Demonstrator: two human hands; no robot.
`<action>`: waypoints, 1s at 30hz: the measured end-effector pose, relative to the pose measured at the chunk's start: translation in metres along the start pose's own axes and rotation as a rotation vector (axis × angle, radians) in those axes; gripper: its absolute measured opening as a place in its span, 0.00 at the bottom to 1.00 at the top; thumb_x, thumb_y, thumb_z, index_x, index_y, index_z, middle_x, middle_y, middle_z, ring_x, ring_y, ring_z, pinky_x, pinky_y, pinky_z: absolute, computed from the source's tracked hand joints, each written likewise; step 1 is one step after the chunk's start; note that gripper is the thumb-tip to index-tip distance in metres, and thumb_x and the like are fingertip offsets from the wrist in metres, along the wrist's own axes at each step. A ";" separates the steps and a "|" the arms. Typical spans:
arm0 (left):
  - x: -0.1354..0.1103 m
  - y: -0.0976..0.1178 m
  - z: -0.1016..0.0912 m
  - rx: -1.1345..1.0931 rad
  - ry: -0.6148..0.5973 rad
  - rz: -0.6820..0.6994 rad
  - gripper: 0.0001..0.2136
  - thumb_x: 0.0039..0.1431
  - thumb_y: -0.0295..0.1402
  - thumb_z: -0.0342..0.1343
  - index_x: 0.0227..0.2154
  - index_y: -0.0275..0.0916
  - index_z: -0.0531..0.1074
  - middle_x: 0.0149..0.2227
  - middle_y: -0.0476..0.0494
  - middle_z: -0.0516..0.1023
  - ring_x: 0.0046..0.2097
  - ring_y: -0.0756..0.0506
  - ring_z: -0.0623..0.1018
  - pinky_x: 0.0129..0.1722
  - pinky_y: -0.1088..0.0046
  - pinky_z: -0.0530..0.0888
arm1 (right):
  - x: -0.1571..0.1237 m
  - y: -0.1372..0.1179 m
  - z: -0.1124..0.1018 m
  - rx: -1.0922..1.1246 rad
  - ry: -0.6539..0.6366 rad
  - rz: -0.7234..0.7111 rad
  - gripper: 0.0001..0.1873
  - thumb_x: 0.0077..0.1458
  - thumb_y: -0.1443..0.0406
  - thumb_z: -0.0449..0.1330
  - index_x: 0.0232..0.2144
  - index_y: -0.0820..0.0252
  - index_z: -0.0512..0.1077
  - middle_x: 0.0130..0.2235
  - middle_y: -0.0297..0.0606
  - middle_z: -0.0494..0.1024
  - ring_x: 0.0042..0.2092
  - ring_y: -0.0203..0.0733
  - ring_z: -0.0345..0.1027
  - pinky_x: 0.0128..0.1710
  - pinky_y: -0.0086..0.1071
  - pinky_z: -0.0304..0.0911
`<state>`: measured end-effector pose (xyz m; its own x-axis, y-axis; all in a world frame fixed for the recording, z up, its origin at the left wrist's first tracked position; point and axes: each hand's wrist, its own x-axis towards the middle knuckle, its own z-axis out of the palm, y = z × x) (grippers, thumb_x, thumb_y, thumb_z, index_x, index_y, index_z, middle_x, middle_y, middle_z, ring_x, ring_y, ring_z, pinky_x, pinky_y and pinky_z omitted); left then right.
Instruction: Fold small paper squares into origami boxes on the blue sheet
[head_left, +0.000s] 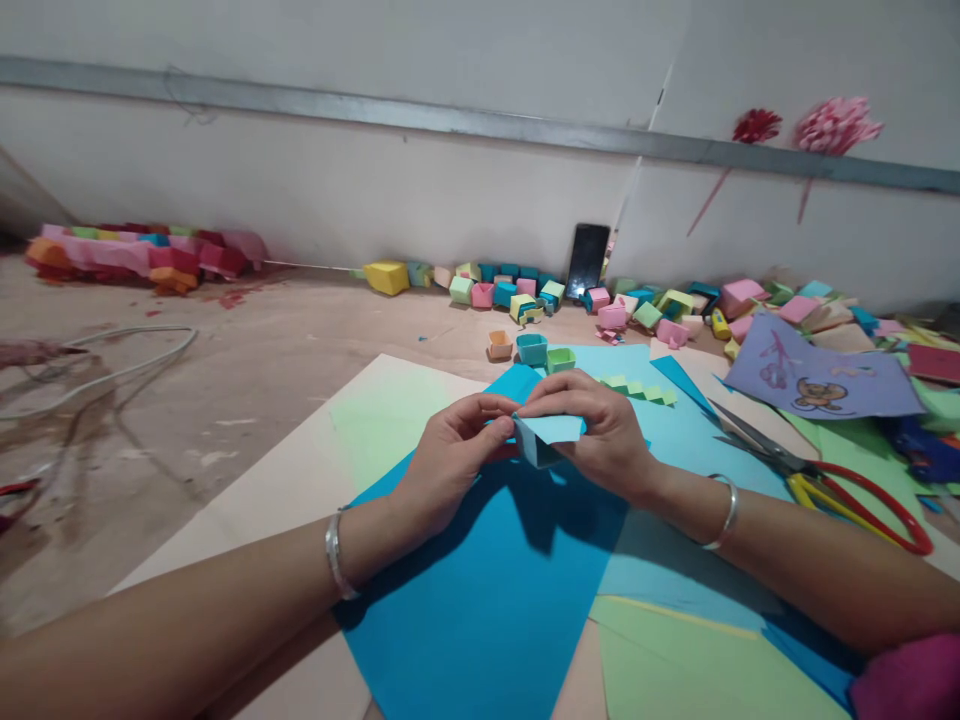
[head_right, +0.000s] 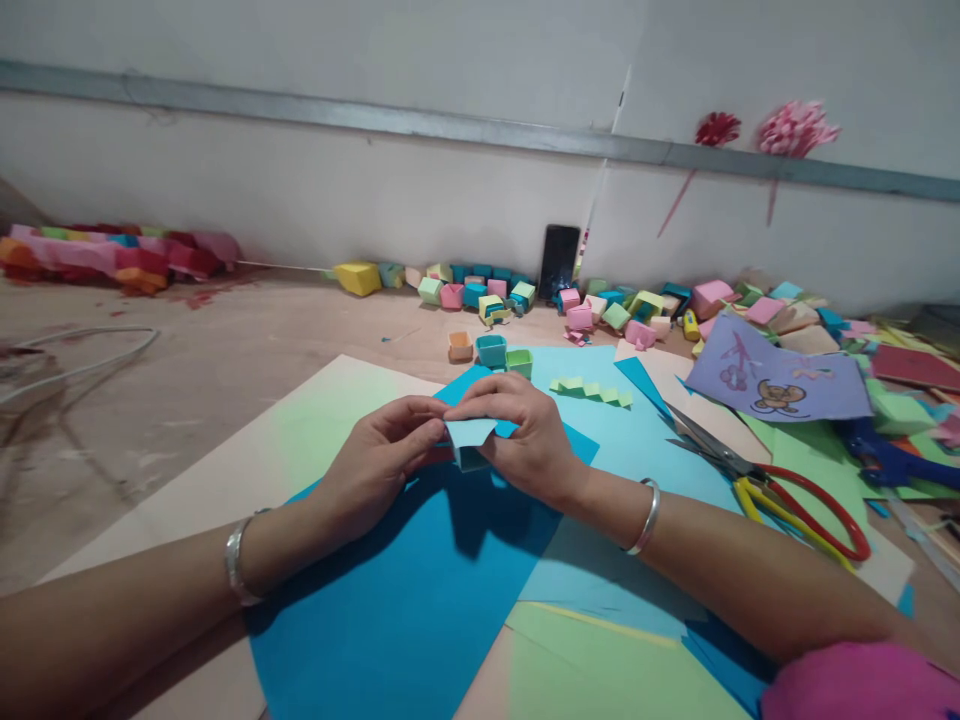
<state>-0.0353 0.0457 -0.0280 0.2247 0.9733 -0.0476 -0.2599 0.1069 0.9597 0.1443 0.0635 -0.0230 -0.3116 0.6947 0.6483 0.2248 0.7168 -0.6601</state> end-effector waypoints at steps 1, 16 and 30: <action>0.000 0.000 0.001 0.004 0.009 0.003 0.11 0.47 0.35 0.68 0.33 0.38 0.76 0.33 0.48 0.79 0.35 0.49 0.77 0.38 0.71 0.77 | 0.000 0.001 0.000 0.012 0.006 0.000 0.09 0.49 0.69 0.65 0.34 0.52 0.79 0.37 0.37 0.78 0.40 0.41 0.71 0.43 0.37 0.67; 0.003 -0.001 -0.001 -0.206 -0.130 -0.199 0.13 0.54 0.39 0.63 0.41 0.38 0.74 0.31 0.46 0.75 0.32 0.50 0.75 0.37 0.72 0.75 | -0.003 0.003 0.002 -0.002 0.074 0.123 0.06 0.50 0.68 0.64 0.30 0.52 0.79 0.35 0.36 0.75 0.38 0.40 0.70 0.40 0.35 0.67; 0.006 0.000 -0.003 -0.253 -0.212 -0.304 0.11 0.55 0.40 0.63 0.38 0.40 0.75 0.35 0.47 0.74 0.36 0.49 0.75 0.40 0.69 0.77 | 0.000 -0.004 0.000 -0.031 -0.030 0.091 0.06 0.53 0.65 0.63 0.35 0.52 0.78 0.33 0.35 0.77 0.36 0.40 0.69 0.37 0.35 0.65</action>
<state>-0.0370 0.0518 -0.0292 0.5069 0.8296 -0.2342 -0.3682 0.4541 0.8113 0.1433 0.0607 -0.0209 -0.3163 0.7549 0.5744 0.2817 0.6530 -0.7030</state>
